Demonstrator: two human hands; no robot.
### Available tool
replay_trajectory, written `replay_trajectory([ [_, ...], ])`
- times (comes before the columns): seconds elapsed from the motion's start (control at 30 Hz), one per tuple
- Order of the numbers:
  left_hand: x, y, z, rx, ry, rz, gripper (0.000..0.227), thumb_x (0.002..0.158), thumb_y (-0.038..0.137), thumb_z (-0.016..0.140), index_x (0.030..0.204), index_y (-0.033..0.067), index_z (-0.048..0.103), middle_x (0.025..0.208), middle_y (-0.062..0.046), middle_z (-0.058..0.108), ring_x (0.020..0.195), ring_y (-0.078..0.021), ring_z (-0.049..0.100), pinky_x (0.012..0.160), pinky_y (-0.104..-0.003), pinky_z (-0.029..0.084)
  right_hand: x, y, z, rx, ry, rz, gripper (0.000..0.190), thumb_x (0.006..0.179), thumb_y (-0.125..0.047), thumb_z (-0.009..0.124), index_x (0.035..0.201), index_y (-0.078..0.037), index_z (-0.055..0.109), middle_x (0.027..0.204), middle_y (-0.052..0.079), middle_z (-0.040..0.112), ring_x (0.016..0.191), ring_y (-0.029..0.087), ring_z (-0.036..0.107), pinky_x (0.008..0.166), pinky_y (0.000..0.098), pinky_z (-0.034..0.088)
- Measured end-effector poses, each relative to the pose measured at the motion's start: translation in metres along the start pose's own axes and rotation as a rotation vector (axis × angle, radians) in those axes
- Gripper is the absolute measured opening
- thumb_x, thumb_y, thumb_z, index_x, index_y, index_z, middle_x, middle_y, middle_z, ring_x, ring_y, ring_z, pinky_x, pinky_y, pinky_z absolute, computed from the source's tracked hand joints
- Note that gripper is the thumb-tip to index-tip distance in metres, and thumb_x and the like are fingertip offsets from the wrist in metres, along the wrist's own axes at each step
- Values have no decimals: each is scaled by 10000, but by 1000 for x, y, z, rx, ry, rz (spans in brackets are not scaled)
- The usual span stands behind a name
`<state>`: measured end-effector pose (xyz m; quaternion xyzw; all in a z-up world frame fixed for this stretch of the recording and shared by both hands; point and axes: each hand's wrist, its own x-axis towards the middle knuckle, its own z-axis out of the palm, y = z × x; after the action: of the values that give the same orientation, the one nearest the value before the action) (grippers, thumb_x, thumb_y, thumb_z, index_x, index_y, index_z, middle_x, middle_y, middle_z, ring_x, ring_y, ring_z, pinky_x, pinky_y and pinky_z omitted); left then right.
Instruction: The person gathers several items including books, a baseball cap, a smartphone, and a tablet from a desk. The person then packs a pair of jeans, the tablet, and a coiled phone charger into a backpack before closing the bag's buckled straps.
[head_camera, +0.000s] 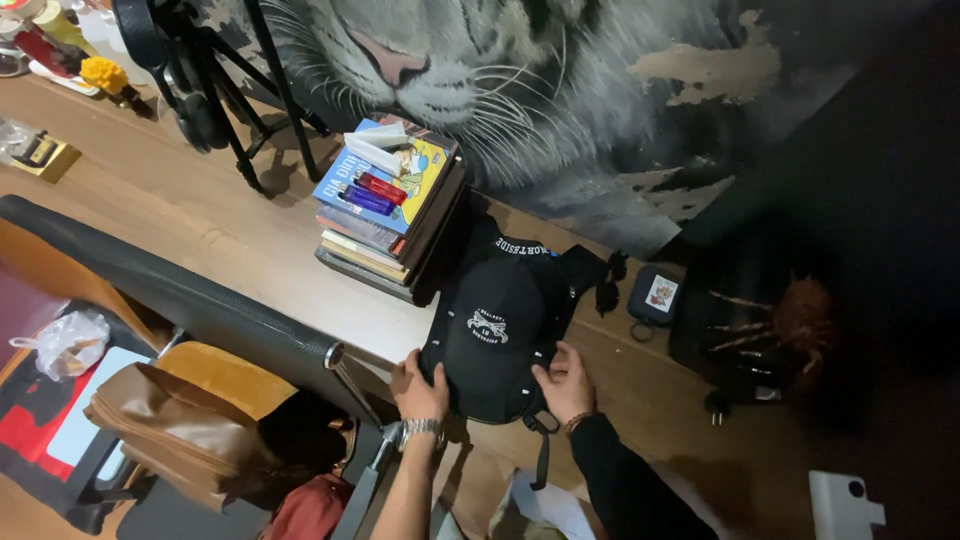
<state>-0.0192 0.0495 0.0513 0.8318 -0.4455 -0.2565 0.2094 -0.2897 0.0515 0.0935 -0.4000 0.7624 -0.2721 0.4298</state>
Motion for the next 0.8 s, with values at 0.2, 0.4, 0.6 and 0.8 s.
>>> replay_trajectory([
  [0.2, 31, 11, -2, -117, -51, 12, 492, 944, 254, 732, 1411, 253, 577, 1374, -155, 557, 1275, -429, 608, 961, -461, 601, -5, 12, 16, -125, 30, -16, 637, 832, -459, 840, 1396, -279, 605, 1059, 68, 774, 1005, 219, 777, 794, 318, 632],
  [0.4, 16, 16, -26, -45, -52, 63, 453, 958, 281, 709, 1389, 250, 572, 1390, -154, 556, 1261, -446, 604, 959, -508, 598, 30, -16, -14, -174, 341, -319, 410, 948, -328, 726, 1306, -146, 646, 1299, 183, 613, 1242, 440, 594, 941, 508, 550],
  [0.6, 5, 24, -30, -120, 10, 81, 398, 967, 176, 683, 1342, 219, 557, 1312, -179, 610, 1210, -468, 633, 919, -544, 601, 140, -66, -59, -943, 92, -280, 561, 1085, -329, 391, 1645, -302, 362, 1732, 36, 311, 1601, 298, 246, 1237, 605, 194],
  [0.8, 11, 17, -25, -139, 43, 90, 374, 959, 149, 684, 1302, 172, 539, 1288, -193, 593, 1205, -470, 621, 978, -549, 578, 191, -65, -71, -1246, -87, -456, 590, 1109, -385, 249, 1681, -243, 230, 1740, 1, 259, 1615, 357, 129, 1249, 713, 23],
])
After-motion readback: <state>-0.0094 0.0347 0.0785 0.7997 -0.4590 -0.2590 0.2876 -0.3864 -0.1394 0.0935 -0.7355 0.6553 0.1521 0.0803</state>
